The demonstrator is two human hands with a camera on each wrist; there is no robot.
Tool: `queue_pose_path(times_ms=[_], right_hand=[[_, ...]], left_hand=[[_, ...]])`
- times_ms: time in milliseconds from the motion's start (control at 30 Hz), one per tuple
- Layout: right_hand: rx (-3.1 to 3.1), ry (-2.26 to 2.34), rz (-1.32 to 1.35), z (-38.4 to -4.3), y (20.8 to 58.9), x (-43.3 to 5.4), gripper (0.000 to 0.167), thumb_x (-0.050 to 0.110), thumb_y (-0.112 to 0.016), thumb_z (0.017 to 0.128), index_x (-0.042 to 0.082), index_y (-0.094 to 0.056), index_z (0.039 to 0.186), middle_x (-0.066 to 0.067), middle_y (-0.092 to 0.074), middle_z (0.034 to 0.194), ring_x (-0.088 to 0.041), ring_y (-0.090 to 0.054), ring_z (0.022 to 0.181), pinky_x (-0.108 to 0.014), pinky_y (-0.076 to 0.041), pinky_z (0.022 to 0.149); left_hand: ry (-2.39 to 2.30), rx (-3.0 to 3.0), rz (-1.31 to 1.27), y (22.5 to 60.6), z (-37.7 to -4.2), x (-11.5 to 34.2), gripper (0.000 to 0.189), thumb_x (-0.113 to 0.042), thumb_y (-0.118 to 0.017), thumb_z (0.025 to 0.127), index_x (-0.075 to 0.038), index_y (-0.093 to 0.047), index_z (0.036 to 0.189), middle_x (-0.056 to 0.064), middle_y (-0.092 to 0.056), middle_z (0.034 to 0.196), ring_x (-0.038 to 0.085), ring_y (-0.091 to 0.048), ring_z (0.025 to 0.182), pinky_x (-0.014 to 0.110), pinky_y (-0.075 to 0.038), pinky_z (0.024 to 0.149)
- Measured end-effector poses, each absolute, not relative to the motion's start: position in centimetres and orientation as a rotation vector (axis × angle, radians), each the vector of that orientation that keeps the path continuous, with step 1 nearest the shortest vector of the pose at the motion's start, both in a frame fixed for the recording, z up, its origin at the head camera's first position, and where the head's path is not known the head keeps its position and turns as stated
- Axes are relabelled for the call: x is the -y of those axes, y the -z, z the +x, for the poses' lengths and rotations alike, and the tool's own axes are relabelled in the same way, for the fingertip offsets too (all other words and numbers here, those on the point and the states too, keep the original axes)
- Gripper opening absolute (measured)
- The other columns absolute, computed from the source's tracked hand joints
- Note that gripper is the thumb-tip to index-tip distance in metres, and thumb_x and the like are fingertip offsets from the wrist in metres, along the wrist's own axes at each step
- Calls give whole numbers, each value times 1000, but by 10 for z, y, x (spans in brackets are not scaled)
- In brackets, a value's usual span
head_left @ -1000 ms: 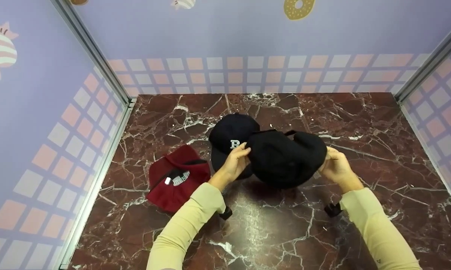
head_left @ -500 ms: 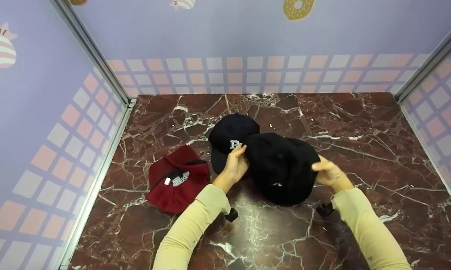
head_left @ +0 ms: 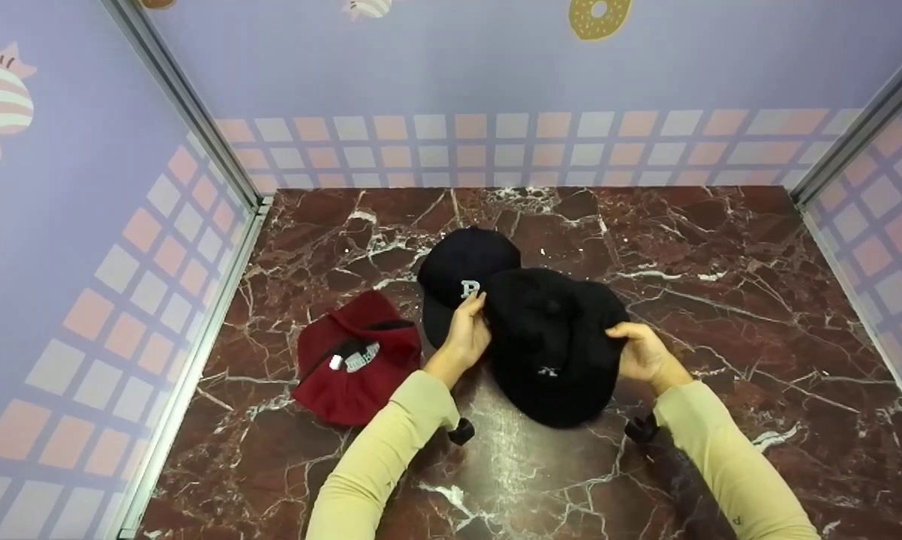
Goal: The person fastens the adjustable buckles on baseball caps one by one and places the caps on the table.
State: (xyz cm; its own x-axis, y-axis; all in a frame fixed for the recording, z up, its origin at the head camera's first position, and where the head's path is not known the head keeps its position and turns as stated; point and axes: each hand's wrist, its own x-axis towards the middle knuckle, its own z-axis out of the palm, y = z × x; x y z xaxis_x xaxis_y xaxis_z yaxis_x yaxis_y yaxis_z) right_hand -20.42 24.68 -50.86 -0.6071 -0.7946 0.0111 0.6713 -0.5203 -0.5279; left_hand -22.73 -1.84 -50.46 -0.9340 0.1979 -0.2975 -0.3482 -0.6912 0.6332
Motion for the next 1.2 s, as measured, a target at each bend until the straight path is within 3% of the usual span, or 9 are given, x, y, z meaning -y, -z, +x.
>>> queue_pose_path(times_ms=[200,367,500,633,733,867,1000,1200], right_hand=[[-496,2124,-291,-204,510,-243,30,15,-39,85,3,-60,102,-9,-65,101,-21,-61,93,-32,-46,84],[-520,2122,-269,-203,508,-241,29,21,-41,85,5,-61,99,-7,-66,97,-20,-62,90,-32,-46,83],[-539,2143,-240,-204,508,-241,28,22,-41,88,6,-61,99,-5,-66,97,-19,-61,92,-32,-45,84],[-598,2191,-282,-207,514,-242,29,20,-36,92,8,-59,105,-4,-64,103,-19,-59,96,-33,-44,87],[-646,2215,-383,-211,521,-246,30,10,-32,91,7,-58,105,-5,-63,103,-20,-59,94,-34,-45,83],[-751,2193,-428,-212,527,-251,47,-10,-18,80,7,-59,94,-4,-63,89,-18,-59,82,-33,-46,74],[-939,2189,-242,-210,525,-249,59,-15,-6,73,10,-58,84,0,-61,72,-13,-57,67,-28,-46,64],[-1042,2241,87,-210,523,-240,54,-14,-10,71,12,-56,84,1,-56,67,-12,-53,58,-26,-44,56]], left_hand=[[-2547,-1101,-402,508,-227,20,60,-17,-36,93,-8,-2,142,2,0,150,16,-3,136,35,-4,111],[-2485,-1162,-457,511,-226,20,53,-21,-36,93,-11,-15,141,4,-19,146,16,-26,129,33,-19,108],[-2445,-1224,-484,513,-228,20,43,-22,-36,93,-10,-28,134,3,-45,125,12,-48,103,27,-37,93],[-2399,-1254,-541,515,-230,21,25,-24,-40,91,-9,-49,109,-5,-59,92,6,-56,79,23,-45,78],[-2352,-1268,-625,519,-231,23,20,-27,-43,90,-11,-54,92,-5,-61,80,8,-58,73,23,-47,75],[-2326,-1286,-698,524,-231,25,20,-27,-44,90,-11,-55,90,-4,-59,80,8,-57,73,24,-47,77],[-2316,-1295,-696,528,-232,25,20,-27,-42,91,-10,-53,92,-3,-57,84,9,-56,76,22,-46,78],[-2280,-1335,-698,535,-232,26,22,-29,-43,91,-10,-52,96,-4,-56,86,8,-55,77,22,-45,80]])
